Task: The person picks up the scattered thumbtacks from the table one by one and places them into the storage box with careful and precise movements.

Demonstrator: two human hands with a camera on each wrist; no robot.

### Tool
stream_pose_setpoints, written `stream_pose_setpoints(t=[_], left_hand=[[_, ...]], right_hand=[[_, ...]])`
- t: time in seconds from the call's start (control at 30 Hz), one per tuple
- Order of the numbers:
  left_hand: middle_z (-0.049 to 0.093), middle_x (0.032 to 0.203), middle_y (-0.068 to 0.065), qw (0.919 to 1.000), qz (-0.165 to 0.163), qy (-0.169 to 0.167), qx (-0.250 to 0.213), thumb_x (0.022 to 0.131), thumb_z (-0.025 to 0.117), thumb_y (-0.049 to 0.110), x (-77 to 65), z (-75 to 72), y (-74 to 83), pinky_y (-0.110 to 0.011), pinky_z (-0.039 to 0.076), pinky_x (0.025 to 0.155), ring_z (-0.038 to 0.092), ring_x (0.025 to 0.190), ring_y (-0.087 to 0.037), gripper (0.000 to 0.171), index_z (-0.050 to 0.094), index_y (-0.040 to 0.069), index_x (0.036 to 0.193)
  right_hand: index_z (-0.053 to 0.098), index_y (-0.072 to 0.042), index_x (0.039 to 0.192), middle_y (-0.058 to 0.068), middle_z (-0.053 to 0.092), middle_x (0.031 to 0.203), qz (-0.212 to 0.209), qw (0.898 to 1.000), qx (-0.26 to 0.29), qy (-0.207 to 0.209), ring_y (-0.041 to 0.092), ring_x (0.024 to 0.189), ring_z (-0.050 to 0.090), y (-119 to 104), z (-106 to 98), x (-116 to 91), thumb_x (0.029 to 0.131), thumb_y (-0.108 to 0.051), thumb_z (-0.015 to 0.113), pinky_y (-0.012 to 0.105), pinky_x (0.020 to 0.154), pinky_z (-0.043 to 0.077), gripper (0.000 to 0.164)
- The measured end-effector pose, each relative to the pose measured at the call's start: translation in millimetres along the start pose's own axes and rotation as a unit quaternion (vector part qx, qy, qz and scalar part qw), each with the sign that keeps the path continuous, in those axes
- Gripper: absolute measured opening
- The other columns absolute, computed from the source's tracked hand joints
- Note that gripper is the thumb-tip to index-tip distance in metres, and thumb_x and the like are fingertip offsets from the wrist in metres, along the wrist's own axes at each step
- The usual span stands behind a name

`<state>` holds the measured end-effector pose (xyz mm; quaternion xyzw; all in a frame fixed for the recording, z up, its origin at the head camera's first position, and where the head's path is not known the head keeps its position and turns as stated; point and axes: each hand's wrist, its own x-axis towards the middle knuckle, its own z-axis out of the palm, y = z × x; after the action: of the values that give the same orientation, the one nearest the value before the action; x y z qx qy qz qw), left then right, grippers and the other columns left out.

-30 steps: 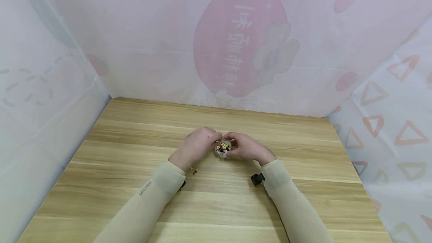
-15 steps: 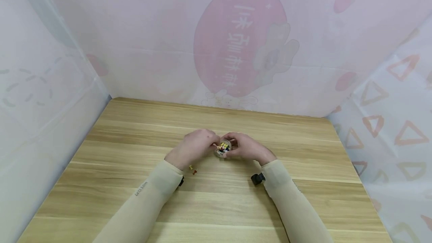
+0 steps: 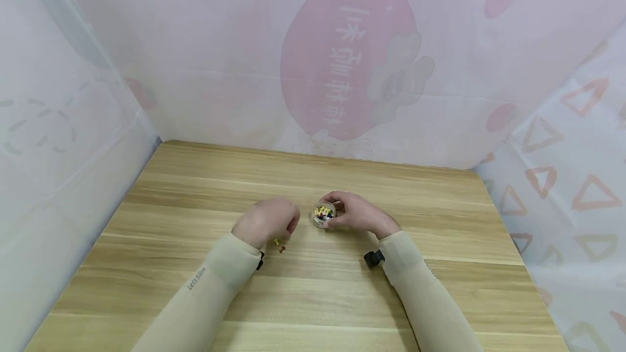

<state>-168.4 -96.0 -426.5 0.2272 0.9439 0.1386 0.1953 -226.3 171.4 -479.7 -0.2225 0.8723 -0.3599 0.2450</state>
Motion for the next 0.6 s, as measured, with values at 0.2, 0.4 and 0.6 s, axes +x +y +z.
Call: stream_pose_setpoints(t=[0.2, 0.4, 0.6], left_hand=[[0.067, 0.074, -0.003, 0.9970, -0.064, -0.013, 0.043, 0.081, 0.087, -0.014, -0.1, 8.8, 13.2, -0.032, 0.052, 0.057, 0.054, 0.067, -0.018, 0.032, 0.071, 0.009, 0.066], [0.066, 0.076, -0.004, 0.9905, -0.091, 0.011, 0.102, 0.082, 0.074, -0.011, 43.0, 65.6, -25.1, -0.037, 0.057, 0.052, 0.055, 0.066, -0.020, 0.023, 0.072, 0.010, 0.072], [0.069, 0.074, -0.004, 0.9875, -0.097, 0.011, 0.124, 0.101, 0.072, -0.001, 71.7, 98.4, -51.0, -0.034, 0.059, 0.048, 0.062, 0.062, -0.014, 0.029, 0.073, 0.009, 0.074]], right_hand=[[0.070, -0.010, 0.157, 0.014, 0.074, 0.158, -0.004, 1.000, 0.004, -0.002, 0.039, 0.153, 0.070, 1, 0, 0, 0.104, -0.021, 0.093, 0.053, 0.124, 0.060, 0.059], [0.070, -0.010, 0.157, 0.014, 0.074, 0.157, -0.002, 1.000, 0.007, -0.003, 0.038, 0.152, 0.070, 2, 0, 0, 0.103, -0.021, 0.094, 0.053, 0.125, 0.060, 0.060], [0.068, -0.010, 0.159, 0.014, 0.074, 0.158, -0.001, 1.000, 0.003, -0.002, 0.040, 0.153, 0.069, 0, 0, -1, 0.104, -0.021, 0.093, 0.055, 0.127, 0.059, 0.061]])
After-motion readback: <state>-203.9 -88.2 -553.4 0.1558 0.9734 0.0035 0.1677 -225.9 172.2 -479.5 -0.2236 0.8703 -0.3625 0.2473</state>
